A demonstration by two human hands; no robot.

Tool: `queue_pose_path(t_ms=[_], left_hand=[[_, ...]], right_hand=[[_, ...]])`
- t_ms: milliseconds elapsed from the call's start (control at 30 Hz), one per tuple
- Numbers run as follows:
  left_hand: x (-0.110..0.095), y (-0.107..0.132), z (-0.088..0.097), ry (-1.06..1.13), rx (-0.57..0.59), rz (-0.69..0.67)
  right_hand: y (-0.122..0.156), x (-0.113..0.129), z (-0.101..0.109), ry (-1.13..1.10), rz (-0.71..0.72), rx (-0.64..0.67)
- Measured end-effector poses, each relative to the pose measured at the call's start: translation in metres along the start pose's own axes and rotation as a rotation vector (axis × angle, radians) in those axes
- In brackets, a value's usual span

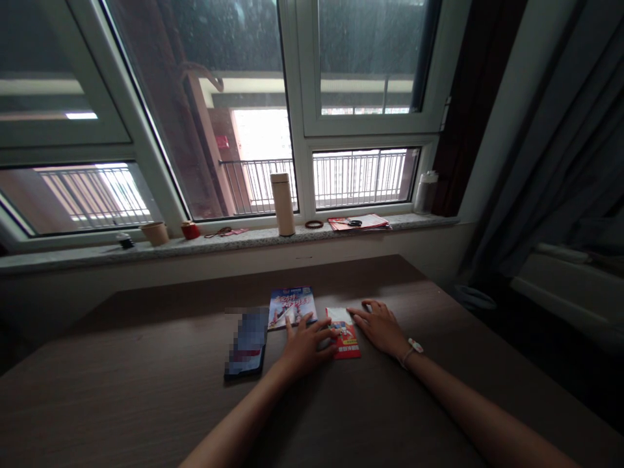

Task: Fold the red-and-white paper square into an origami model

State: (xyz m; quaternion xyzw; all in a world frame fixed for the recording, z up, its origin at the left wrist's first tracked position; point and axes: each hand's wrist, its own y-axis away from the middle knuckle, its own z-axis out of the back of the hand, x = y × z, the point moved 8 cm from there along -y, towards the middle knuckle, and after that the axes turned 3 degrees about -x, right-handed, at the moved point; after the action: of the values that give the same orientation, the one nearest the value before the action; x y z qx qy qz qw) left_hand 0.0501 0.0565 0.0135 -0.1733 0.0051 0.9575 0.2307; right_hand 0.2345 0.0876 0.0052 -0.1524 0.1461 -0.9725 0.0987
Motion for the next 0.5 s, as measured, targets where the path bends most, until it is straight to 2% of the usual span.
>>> queue_pose_path(t_ms=[500], left_hand=[[-0.0004,0.0001,-0.0005,-0.005,0.0,-0.002]], right_hand=[[-0.0019,-0.0036,-0.0033,0.041,-0.014,-0.056]])
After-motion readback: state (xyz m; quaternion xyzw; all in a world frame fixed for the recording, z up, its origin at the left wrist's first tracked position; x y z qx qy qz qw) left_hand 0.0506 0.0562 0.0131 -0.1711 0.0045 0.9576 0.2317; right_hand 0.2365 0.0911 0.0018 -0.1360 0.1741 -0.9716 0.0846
